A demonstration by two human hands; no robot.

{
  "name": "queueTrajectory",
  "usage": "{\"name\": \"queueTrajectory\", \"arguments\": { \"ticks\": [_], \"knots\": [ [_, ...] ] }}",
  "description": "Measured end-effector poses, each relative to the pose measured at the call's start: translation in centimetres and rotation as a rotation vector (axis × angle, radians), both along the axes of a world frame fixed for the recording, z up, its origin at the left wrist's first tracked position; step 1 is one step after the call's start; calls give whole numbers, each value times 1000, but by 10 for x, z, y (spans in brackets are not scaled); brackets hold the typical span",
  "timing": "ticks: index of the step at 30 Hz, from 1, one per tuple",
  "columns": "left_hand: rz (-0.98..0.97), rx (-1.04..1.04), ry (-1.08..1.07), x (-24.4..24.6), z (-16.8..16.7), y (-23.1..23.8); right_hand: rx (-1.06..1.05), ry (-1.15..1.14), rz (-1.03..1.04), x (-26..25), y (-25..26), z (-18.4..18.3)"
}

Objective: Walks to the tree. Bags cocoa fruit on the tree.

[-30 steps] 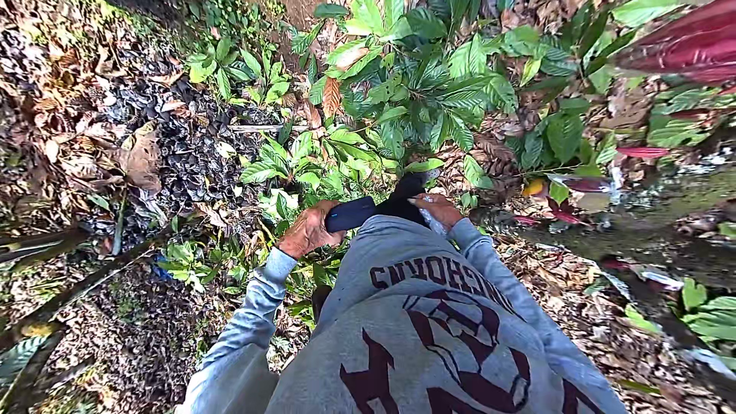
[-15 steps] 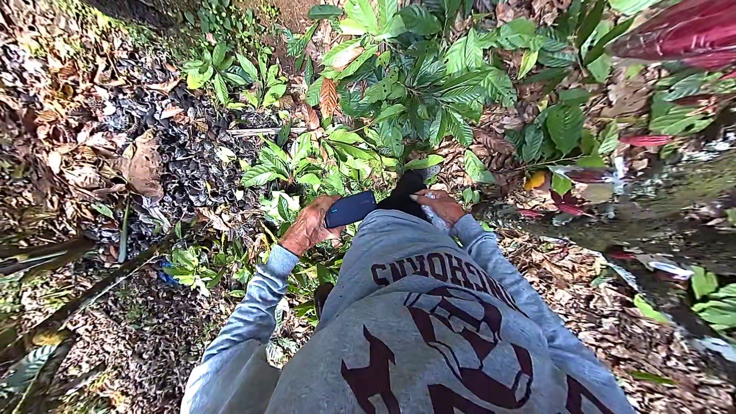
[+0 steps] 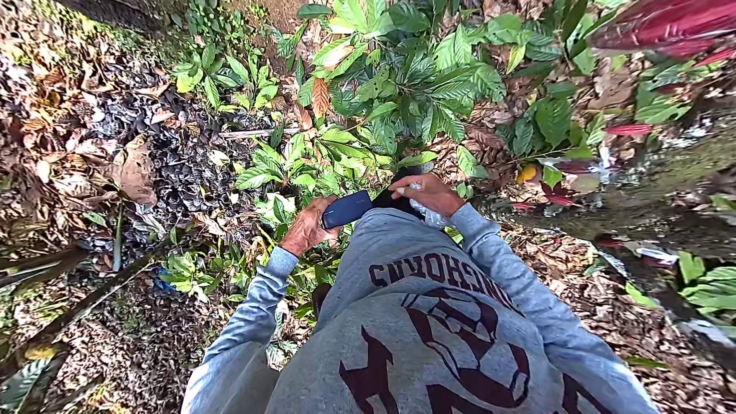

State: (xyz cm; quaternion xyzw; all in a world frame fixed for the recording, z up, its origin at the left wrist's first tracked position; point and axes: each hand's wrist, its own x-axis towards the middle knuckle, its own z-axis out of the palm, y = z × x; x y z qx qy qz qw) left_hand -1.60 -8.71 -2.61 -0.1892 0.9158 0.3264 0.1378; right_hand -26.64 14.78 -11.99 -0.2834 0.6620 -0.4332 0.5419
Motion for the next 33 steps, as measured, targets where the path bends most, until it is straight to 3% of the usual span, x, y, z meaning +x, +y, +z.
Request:
{"name": "queueTrajectory", "arguments": {
  "ticks": [5,14,21,26,29,33],
  "knots": [
    [104,152,-51,2,-2,-4,-136,-102,368,5,-1,24],
    [682,819,-200,5,-3,14,-122,-47,433,6,3,47],
    [733,804,-326,13,-8,14,347,314,691,30,-67,32],
    [728,803,-326,9,-1,6,459,365,785,27,-78,49],
    [671,803,-353,7,-4,7,431,308,702,24,-76,35],
    [547,847,-381,3,-8,6,365,80,415,13,-54,18]
  ]
}}
